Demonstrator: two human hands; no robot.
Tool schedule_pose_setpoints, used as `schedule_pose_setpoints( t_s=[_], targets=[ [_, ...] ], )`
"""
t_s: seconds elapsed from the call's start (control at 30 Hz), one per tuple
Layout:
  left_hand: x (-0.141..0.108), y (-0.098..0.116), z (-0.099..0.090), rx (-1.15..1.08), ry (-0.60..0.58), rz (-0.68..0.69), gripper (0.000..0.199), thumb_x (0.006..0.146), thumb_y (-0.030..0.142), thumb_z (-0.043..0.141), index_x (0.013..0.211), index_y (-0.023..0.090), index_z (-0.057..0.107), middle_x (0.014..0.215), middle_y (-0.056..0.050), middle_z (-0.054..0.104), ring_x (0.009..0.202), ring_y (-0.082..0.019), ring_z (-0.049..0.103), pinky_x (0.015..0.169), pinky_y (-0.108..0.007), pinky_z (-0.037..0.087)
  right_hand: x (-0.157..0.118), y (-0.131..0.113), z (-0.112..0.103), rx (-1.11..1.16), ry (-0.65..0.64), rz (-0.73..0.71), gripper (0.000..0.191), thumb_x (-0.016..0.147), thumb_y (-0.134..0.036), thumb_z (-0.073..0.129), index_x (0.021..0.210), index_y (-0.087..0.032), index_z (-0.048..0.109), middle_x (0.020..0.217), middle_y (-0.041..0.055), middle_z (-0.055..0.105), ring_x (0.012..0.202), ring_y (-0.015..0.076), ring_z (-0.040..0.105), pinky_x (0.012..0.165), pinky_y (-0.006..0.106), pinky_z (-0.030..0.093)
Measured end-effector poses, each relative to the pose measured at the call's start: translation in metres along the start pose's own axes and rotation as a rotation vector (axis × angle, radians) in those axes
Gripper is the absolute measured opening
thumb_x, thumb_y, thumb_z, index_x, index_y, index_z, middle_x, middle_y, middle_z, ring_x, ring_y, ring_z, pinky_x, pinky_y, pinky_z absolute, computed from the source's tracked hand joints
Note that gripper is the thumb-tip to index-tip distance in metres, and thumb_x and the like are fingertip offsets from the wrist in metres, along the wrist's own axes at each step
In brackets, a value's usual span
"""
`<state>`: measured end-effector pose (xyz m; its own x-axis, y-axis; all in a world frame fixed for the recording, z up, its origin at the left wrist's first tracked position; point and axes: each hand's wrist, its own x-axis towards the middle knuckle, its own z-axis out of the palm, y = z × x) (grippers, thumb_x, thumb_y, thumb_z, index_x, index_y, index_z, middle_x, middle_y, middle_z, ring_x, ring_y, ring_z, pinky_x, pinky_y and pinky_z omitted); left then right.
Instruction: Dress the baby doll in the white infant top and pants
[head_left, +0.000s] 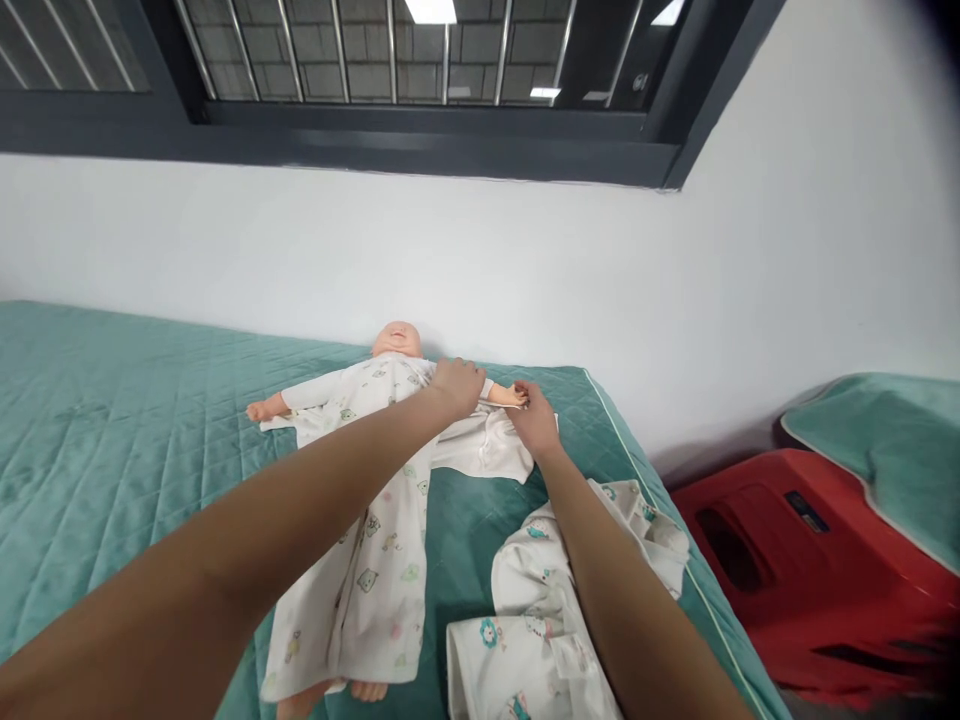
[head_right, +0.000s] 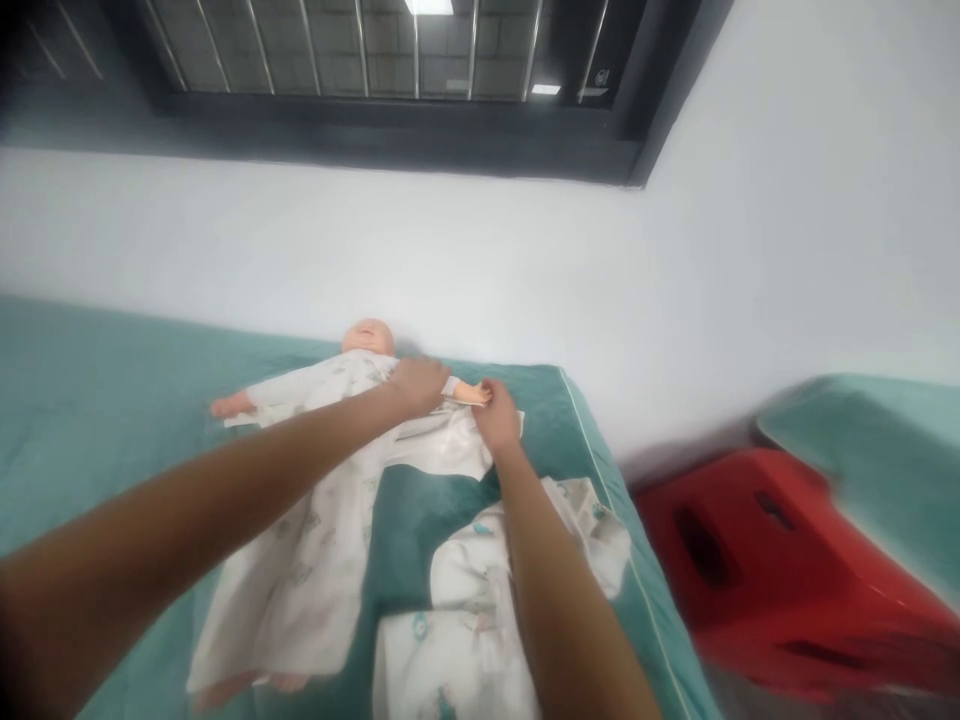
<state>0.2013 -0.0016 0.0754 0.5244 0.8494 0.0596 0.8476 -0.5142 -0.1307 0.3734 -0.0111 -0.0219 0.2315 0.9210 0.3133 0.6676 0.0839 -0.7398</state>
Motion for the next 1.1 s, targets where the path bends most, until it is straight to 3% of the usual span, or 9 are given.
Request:
schedule_pose_setpoints(
  t_s=[0.17, 0.3, 0.4, 0.53, 0.7, 0.8, 0.9, 1.0, 1.1],
  targets=[
    [-0.050, -0.019, -0.006, -0.083, 0.079, -0.067, 0.035, 0.095, 0.032, 0.047, 0.122, 0.015, 0.060, 0.130, -0.016, 0.062, 0.122, -0.030, 0.054, 0.103, -0.048, 0.041, -0.005, -0.003, -0.001, -0.064, -0.023, -0.052, 0.055, 0.076, -0.014, 0.050, 0.131, -0.013, 0.052, 0.133, 0.0127, 0.060, 0.121, 0.0226, 0.056, 0.107, 0.038, 0.042],
    [-0.109, -0.059, 0.008, -0.405, 0.370, -0.272, 0.036, 0.095, 0.037, 0.048, 0.126, 0.022, 0.059, 0.144, -0.008, 0.056, 0.139, -0.027, 0.042, 0.119, -0.047, 0.028, -0.013, -0.015, -0.004, -0.166, -0.014, -0.207, 0.054, 0.077, -0.012, 0.048, 0.131, -0.013, 0.054, 0.132, 0.0136, 0.059, 0.128, 0.0262, 0.048, 0.114, 0.042, 0.034],
    [-0.140, -0.087, 0.024, -0.754, 0.481, -0.467, 0.041, 0.095, 0.042, 0.048, 0.130, 0.023, 0.058, 0.146, -0.005, 0.055, 0.140, -0.026, 0.043, 0.118, -0.042, 0.033, -0.016, -0.024, -0.004, -0.256, 0.011, -0.342, 0.048, 0.084, -0.017, 0.046, 0.131, -0.012, 0.056, 0.132, 0.0143, 0.059, 0.129, 0.0268, 0.047, 0.114, 0.042, 0.035],
    [-0.148, -0.107, 0.042, -1.235, 0.446, -0.611, 0.046, 0.093, 0.045, 0.052, 0.133, 0.023, 0.058, 0.141, -0.005, 0.059, 0.131, -0.025, 0.053, 0.114, -0.038, 0.040, -0.019, -0.038, 0.003, -0.225, -0.012, -0.399, 0.046, 0.091, -0.026, 0.045, 0.132, -0.010, 0.056, 0.136, 0.0165, 0.059, 0.133, 0.0276, 0.047, 0.116, 0.045, 0.034],
    [-0.129, -0.115, 0.065, -1.613, 0.501, -0.538, 0.052, 0.092, 0.049, 0.054, 0.139, 0.026, 0.054, 0.149, -0.004, 0.052, 0.136, -0.026, 0.050, 0.111, -0.038, 0.042, -0.030, -0.067, 0.021, 0.072, -0.196, -0.298, 0.059, 0.094, -0.051, 0.051, 0.147, -0.026, 0.044, 0.154, 0.0078, 0.046, 0.142, 0.0260, 0.041, 0.120, 0.050, 0.030],
    [-0.116, -0.119, 0.069, -1.563, 0.528, -0.494, 0.050, 0.091, 0.048, 0.056, 0.136, 0.026, 0.057, 0.146, -0.005, 0.056, 0.133, -0.026, 0.051, 0.112, -0.039, 0.040, -0.039, -0.084, 0.033, 0.139, -0.316, -0.348, 0.070, 0.096, -0.056, 0.047, 0.157, -0.029, 0.026, 0.165, 0.0049, 0.024, 0.152, 0.0241, 0.022, 0.124, 0.049, 0.019],
    [-0.104, -0.124, 0.063, -1.282, 0.591, -0.476, 0.040, 0.092, 0.042, 0.054, 0.125, 0.021, 0.064, 0.135, -0.007, 0.062, 0.130, -0.026, 0.052, 0.114, -0.040, 0.036, -0.047, -0.097, 0.042, 0.080, -0.374, -0.507, 0.072, 0.099, -0.054, 0.041, 0.160, -0.026, 0.015, 0.169, 0.0039, 0.007, 0.155, 0.0221, 0.007, 0.127, 0.047, 0.011],
    [-0.088, -0.132, 0.056, -0.944, 0.624, -0.403, 0.033, 0.094, 0.037, 0.048, 0.115, 0.021, 0.068, 0.124, -0.007, 0.067, 0.127, -0.026, 0.049, 0.113, -0.042, 0.035, -0.051, -0.106, 0.046, 0.025, -0.430, -0.570, 0.071, 0.100, -0.052, 0.038, 0.160, -0.023, 0.013, 0.168, 0.0068, 0.009, 0.155, 0.0221, 0.008, 0.127, 0.047, 0.012],
    [-0.070, -0.140, 0.056, -0.817, 0.535, -0.293, 0.034, 0.096, 0.036, 0.043, 0.114, 0.021, 0.068, 0.125, -0.006, 0.067, 0.126, -0.026, 0.047, 0.113, -0.043, 0.033, -0.052, -0.111, 0.046, -0.016, -0.469, -0.591, 0.071, 0.100, -0.052, 0.037, 0.160, -0.021, 0.015, 0.167, 0.0091, 0.015, 0.154, 0.0231, 0.011, 0.126, 0.048, 0.014]
  ],
)
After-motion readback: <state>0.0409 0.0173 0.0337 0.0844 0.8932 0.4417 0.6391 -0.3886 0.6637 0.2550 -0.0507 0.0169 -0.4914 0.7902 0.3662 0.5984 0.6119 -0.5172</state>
